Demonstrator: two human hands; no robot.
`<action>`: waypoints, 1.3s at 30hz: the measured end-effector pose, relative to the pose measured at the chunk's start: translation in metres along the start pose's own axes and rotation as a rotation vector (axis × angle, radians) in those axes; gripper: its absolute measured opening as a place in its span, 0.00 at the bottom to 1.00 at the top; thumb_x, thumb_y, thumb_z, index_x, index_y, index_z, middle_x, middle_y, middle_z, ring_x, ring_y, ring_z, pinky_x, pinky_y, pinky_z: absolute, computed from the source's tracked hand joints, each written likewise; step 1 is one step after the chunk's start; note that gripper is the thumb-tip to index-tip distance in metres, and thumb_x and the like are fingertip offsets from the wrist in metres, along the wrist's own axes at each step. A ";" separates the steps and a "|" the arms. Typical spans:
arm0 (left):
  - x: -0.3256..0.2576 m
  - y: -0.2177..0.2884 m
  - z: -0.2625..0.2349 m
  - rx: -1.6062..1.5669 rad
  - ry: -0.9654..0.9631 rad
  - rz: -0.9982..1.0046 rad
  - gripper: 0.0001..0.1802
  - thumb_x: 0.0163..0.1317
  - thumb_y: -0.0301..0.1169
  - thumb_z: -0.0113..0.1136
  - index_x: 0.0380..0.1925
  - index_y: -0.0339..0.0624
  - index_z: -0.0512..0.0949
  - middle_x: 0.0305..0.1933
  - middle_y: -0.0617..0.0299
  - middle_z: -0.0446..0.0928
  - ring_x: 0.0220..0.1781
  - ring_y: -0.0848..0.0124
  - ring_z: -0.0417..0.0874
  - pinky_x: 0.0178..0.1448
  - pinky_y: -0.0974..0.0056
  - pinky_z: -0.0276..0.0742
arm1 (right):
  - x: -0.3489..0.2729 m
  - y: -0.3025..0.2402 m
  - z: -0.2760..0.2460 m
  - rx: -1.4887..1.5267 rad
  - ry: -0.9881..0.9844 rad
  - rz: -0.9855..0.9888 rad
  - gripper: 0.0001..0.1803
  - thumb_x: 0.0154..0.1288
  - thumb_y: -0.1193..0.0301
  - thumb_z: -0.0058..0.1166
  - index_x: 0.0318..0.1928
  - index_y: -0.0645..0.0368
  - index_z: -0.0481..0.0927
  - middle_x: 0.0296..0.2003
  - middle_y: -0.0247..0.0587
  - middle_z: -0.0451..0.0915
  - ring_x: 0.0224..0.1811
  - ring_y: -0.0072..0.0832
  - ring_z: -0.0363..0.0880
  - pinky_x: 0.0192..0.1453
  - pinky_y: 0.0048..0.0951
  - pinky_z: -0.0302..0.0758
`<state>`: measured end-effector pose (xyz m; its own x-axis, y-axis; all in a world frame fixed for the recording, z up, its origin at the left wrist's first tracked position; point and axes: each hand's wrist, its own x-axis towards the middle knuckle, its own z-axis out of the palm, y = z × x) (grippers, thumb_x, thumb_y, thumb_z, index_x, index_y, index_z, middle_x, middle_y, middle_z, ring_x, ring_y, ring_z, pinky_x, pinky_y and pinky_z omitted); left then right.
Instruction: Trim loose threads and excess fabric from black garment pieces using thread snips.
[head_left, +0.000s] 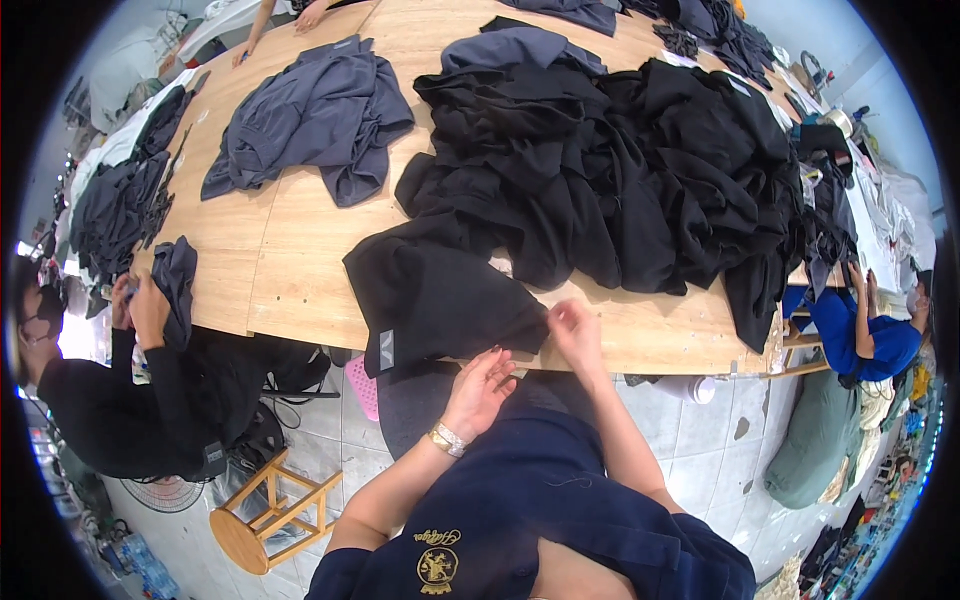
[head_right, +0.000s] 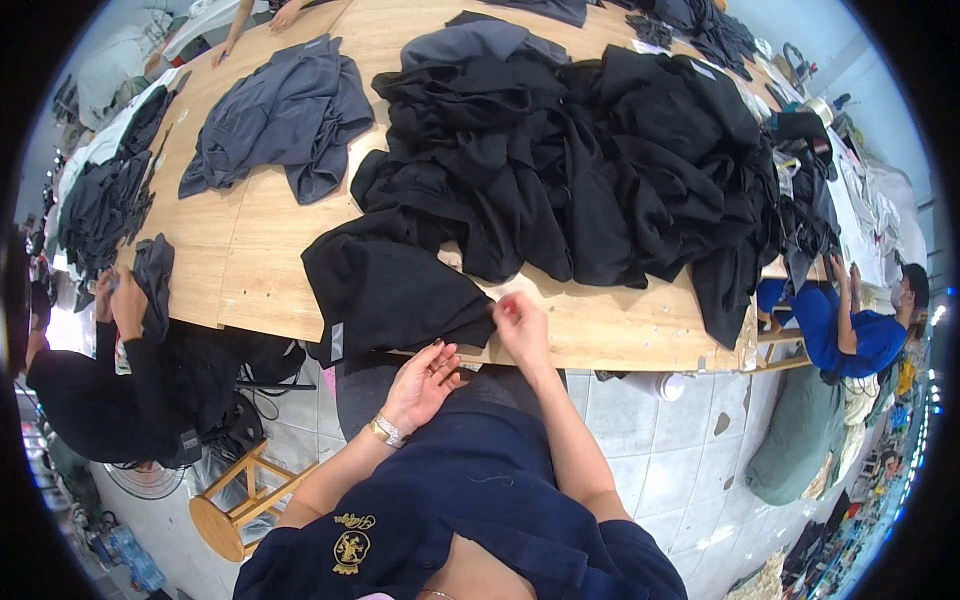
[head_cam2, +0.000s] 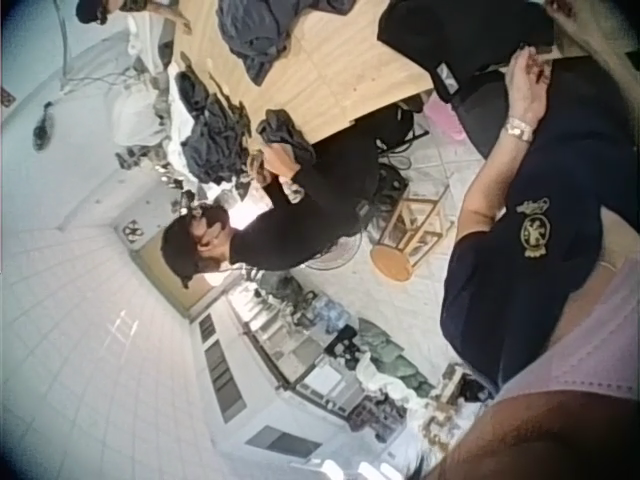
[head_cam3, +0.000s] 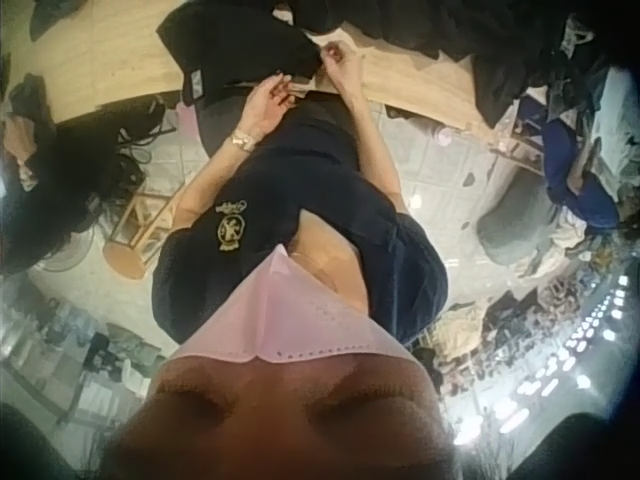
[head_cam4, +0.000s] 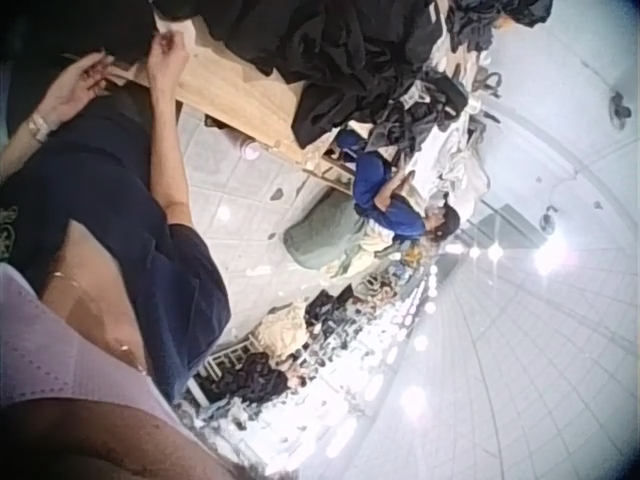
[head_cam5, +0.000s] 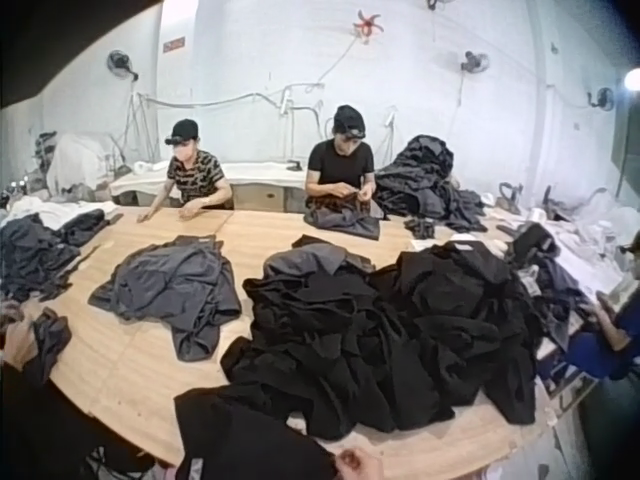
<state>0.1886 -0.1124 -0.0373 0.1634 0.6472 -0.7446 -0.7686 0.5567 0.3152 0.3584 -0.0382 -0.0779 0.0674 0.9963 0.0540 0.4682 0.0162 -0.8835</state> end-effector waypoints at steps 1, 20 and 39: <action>0.000 0.002 -0.003 0.005 0.001 -0.010 0.11 0.60 0.36 0.61 0.41 0.47 0.75 0.41 0.66 0.76 0.43 0.73 0.74 0.47 0.64 0.71 | 0.008 0.009 -0.001 0.136 0.096 0.069 0.08 0.58 0.72 0.59 0.30 0.63 0.75 0.17 0.30 0.69 0.22 0.17 0.65 0.27 0.23 0.66; -0.012 0.068 0.024 -0.226 -0.130 0.475 0.18 0.59 0.42 0.61 0.47 0.47 0.73 0.50 0.64 0.73 0.48 0.69 0.73 0.52 0.63 0.71 | 0.020 -0.102 -0.043 0.961 -0.237 0.243 0.09 0.60 0.77 0.54 0.23 0.60 0.71 0.13 0.26 0.66 0.09 0.11 0.52 0.16 0.16 0.59; -0.096 0.169 0.078 -0.184 -0.956 0.694 0.59 0.48 0.74 0.46 0.67 0.37 0.51 0.72 0.52 0.49 0.73 0.59 0.49 0.74 0.50 0.40 | 0.027 -0.101 0.003 0.888 -0.206 0.064 0.18 0.64 0.71 0.54 0.51 0.68 0.73 0.22 0.34 0.75 0.15 0.18 0.70 0.21 0.18 0.68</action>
<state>0.0918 -0.0399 0.1331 0.0128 0.9491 0.3149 -0.9389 -0.0969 0.3302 0.3108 -0.0125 0.0114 -0.1283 0.9916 -0.0157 -0.3868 -0.0647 -0.9199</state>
